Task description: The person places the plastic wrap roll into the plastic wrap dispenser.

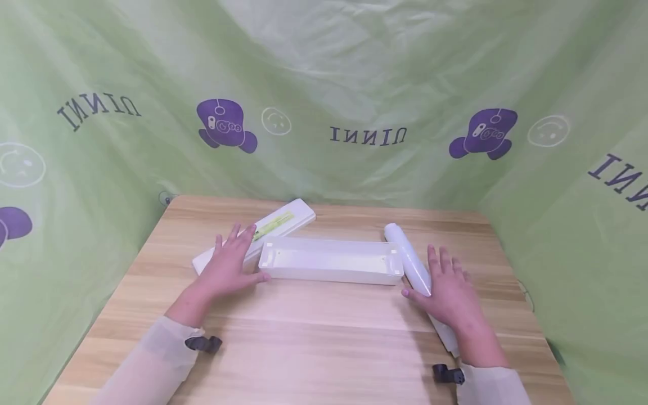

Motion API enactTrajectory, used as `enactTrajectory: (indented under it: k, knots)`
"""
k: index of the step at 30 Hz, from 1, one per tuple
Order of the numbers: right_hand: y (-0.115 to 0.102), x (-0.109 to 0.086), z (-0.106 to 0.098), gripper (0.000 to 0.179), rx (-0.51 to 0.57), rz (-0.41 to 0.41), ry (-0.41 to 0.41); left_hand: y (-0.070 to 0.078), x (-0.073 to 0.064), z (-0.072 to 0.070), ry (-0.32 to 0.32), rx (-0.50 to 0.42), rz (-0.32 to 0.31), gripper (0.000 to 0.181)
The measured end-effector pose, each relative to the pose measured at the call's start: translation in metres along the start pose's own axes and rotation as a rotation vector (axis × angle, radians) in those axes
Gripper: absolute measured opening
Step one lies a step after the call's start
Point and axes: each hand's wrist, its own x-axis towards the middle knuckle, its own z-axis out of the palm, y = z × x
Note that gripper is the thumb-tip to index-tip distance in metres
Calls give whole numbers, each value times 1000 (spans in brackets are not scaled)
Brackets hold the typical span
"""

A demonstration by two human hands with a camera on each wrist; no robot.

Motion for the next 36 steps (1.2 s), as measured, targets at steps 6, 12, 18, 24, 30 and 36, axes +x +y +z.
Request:
enactTrajectory:
  k: [6,12,18,24,30,36]
  knots:
    - [3,2,4,127,72,-5,-20,-1,4,5,15,-108,13,129]
    - [5,4,10,125,100,3,-31,-3,8,12,7,-136,23,126]
    - [5,4,14,124,97,19,-50,-4,11,14,5,-140,27,122]
    - [4,4,16,115,85,18,-50,-3,12,14,6,-141,43,120]
    - [5,4,19,106,83,25,-54,-2,13,13,2,-154,48,115]
    - [5,5,24,99,91,34,-44,-6,16,14,0,-187,59,111]
